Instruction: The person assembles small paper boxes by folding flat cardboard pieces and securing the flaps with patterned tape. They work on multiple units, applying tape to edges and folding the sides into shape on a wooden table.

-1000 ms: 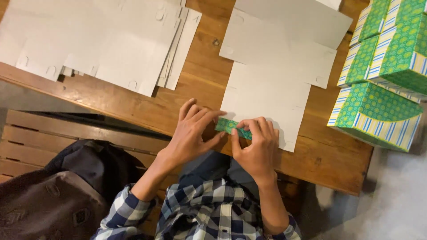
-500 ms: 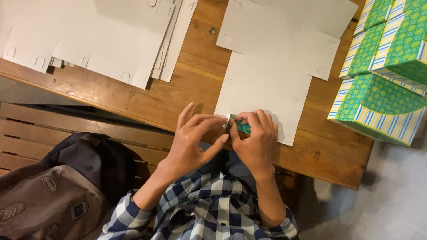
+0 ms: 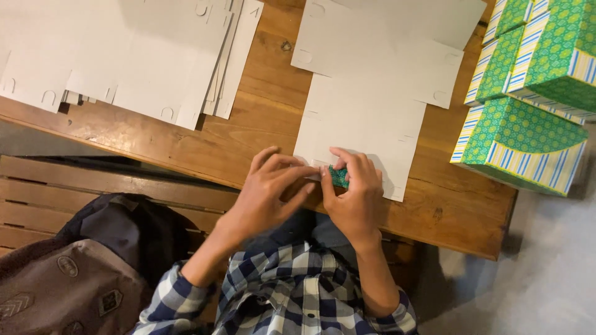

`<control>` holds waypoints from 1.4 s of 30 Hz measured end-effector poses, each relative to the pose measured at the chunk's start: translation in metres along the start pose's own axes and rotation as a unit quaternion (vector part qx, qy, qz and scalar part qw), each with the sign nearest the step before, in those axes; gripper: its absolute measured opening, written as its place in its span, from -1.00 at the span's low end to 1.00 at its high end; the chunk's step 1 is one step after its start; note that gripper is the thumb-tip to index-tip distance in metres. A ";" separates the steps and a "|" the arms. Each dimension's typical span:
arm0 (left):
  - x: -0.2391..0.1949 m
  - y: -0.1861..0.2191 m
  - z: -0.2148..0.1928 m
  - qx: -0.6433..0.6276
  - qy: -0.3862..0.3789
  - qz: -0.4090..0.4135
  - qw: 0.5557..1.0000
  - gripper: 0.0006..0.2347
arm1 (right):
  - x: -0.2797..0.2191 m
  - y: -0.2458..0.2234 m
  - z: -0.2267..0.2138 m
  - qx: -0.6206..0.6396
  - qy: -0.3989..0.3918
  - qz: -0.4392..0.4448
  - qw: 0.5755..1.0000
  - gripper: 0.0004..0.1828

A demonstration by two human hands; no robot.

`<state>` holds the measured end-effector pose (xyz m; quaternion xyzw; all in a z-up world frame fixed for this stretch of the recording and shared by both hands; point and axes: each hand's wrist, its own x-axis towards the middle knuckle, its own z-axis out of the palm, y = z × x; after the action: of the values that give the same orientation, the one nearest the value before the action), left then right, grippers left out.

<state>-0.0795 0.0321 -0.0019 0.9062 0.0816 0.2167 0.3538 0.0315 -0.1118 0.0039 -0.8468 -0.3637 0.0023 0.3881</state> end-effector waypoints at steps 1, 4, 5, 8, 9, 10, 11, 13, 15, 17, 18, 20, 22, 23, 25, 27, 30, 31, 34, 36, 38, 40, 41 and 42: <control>0.007 -0.005 -0.004 0.000 0.000 0.003 1.000 -0.80 | 0.000 0.001 0.001 -0.001 0.002 0.000 1.000 -0.71; 0.031 -0.017 -0.017 -0.073 -0.043 0.014 0.996 -0.78 | 0.000 0.003 0.003 0.003 0.003 0.003 1.000 -0.71; 0.041 -0.018 -0.023 -0.084 -0.084 0.003 0.993 -0.79 | 0.000 0.002 0.002 0.001 0.000 0.001 1.000 -0.71; 0.068 -0.024 -0.030 -0.081 -0.157 -0.028 0.984 -0.78 | 0.000 0.000 0.000 -0.008 -0.007 0.004 1.000 -0.71; 0.077 -0.026 -0.031 -0.064 -0.190 -0.050 0.978 -0.75 | 0.000 -0.001 0.000 -0.013 -0.012 0.009 1.000 -0.70; 0.080 -0.030 -0.028 -0.064 -0.191 -0.047 0.979 -0.75 | 0.001 -0.002 0.000 -0.013 -0.009 0.010 1.000 -0.70; 0.083 -0.034 -0.025 -0.079 -0.207 -0.053 0.974 -0.74 | 0.001 -0.002 -0.001 -0.008 -0.005 0.006 1.000 -0.70; 0.088 -0.039 -0.022 -0.094 -0.224 -0.057 0.968 -0.72 | 0.001 -0.002 -0.001 -0.003 0.000 0.003 1.000 -0.70; 0.091 -0.043 -0.022 -0.122 -0.254 -0.054 0.958 -0.73 | 0.001 -0.002 -0.001 0.007 -0.001 0.005 1.000 -0.71; 0.094 -0.044 -0.023 -0.126 -0.263 -0.056 0.955 -0.72 | 0.002 -0.003 0.000 0.008 0.003 0.006 1.000 -0.70; 0.095 -0.045 -0.024 -0.131 -0.271 -0.058 0.952 -0.72 | 0.002 -0.003 0.001 0.009 0.006 0.006 1.000 -0.70; 0.093 -0.047 -0.021 -0.116 -0.274 -0.059 0.953 -0.71 | 0.002 -0.003 0.000 0.002 0.004 0.006 1.000 -0.70; 0.092 -0.046 -0.020 -0.101 -0.275 -0.061 0.954 -0.70 | 0.002 -0.003 0.000 -0.003 0.001 0.004 1.000 -0.70; 0.093 -0.045 -0.021 -0.090 -0.283 -0.061 0.953 -0.70 | 0.002 -0.003 0.000 -0.003 0.003 0.005 1.000 -0.71; 0.092 -0.044 -0.022 -0.078 -0.291 -0.062 0.952 -0.70 | 0.001 -0.003 0.000 -0.002 0.003 0.005 1.000 -0.71; 0.092 -0.045 -0.021 -0.070 -0.295 -0.055 0.951 -0.68 | 0.002 -0.002 0.000 -0.002 0.003 0.000 1.000 -0.71; 0.093 -0.044 -0.024 -0.076 -0.299 -0.043 0.950 -0.69 | 0.002 -0.003 0.000 -0.004 0.007 0.000 1.000 -0.72; 0.093 -0.044 -0.025 -0.076 -0.298 -0.042 0.950 -0.69 | 0.002 -0.003 0.000 -0.005 0.007 -0.001 1.000 -0.72; 0.091 -0.043 -0.027 -0.085 -0.287 -0.030 0.954 -0.67 | 0.001 -0.004 0.001 -0.010 0.009 0.000 1.000 -0.71; 0.091 -0.043 -0.028 -0.078 -0.298 -0.030 0.951 -0.62 | 0.002 -0.005 0.001 -0.005 0.015 0.002 1.000 -0.72; 0.088 -0.043 -0.026 -0.070 -0.294 -0.027 0.953 -0.60 | 0.001 -0.004 0.002 -0.005 0.016 0.000 1.000 -0.73; 0.086 -0.041 -0.026 -0.062 -0.290 -0.024 0.955 -0.59 | 0.001 -0.003 0.002 -0.006 0.016 -0.002 1.000 -0.73; 0.086 -0.040 -0.028 -0.055 -0.294 -0.020 0.954 -0.56 | 0.001 -0.003 0.001 -0.006 0.014 -0.003 1.000 -0.74; 0.086 -0.038 -0.030 -0.049 -0.298 -0.016 0.953 -0.53 | 0.002 -0.002 0.001 -0.005 0.011 -0.006 1.000 -0.75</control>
<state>-0.0156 0.1042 0.0205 0.9098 -0.0232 -0.0652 0.4093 0.0311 -0.1092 0.0051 -0.8467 -0.3643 -0.0115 0.3877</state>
